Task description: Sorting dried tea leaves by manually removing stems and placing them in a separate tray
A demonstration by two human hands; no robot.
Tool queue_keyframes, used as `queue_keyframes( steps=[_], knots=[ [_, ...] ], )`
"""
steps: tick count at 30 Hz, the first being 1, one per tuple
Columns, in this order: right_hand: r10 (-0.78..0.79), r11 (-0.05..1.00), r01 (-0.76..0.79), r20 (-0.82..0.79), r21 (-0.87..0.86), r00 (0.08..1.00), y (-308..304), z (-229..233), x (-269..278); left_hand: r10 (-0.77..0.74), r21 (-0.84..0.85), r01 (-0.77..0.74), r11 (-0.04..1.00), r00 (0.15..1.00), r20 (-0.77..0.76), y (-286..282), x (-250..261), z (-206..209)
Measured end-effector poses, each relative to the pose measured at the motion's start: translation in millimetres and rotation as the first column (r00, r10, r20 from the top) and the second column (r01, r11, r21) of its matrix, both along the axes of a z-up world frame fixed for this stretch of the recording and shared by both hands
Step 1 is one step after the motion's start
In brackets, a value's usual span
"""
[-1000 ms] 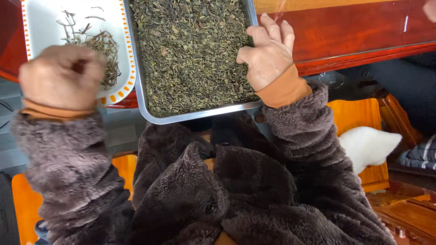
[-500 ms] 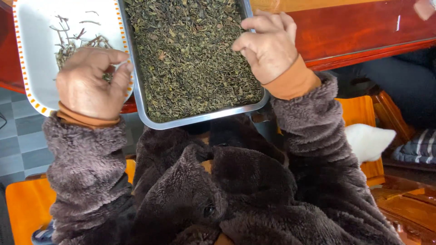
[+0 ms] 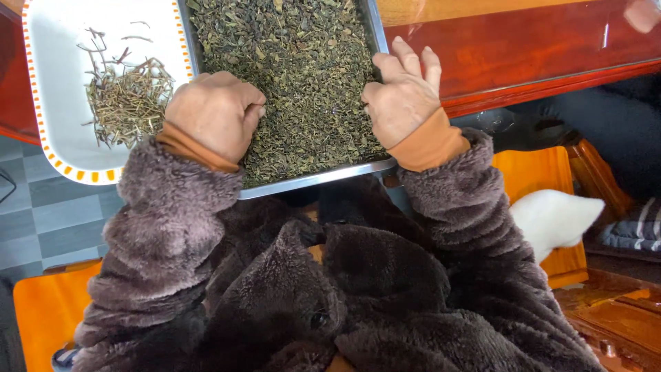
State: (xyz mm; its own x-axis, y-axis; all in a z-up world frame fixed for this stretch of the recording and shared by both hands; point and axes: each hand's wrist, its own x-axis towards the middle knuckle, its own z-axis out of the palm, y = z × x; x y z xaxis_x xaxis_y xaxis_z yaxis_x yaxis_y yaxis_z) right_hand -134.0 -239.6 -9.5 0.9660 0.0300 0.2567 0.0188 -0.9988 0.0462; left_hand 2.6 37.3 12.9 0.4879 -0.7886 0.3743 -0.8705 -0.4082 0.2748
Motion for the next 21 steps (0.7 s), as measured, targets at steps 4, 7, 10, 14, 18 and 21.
queue_keyframes(
  steps=[4, 7, 10, 14, 18, 21],
  knots=[
    [0.028, 0.997, -0.016, -0.145, 0.082, 0.989, 29, 19, 14, -0.041, 0.003, 0.041, 0.999, 0.999, 0.011, -19, -1, 0],
    [0.161, 0.957, -0.135, -0.084, 0.258, 0.983, 25, -6, 29, -0.057, 0.067, 0.056, 0.996, 0.998, 0.017, -31, 0, -6],
    [0.22, 0.889, -0.213, 0.029, 0.405, 0.975, 22, 4, 24, -0.124, 0.046, 0.119, 0.992, 0.985, 0.119, -36, 9, -32],
    [0.148, 0.886, -0.224, 0.21, 0.407, 0.966, 3, -2, 13, -0.202, 0.036, 0.199, 0.979, 0.976, 0.081, -39, 6, -32],
    [0.107, 0.881, -0.205, 0.243, 0.426, 0.964, -5, -15, 6, -0.035, 0.109, 0.001, 0.994, 0.95, 0.31, -38, 10, -34],
    [0.144, 0.852, -0.237, 0.226, 0.466, 0.963, -10, -18, 5, -0.001, 0.137, -0.037, 0.99, 0.963, 0.269, -37, 4, -18]
  ],
)
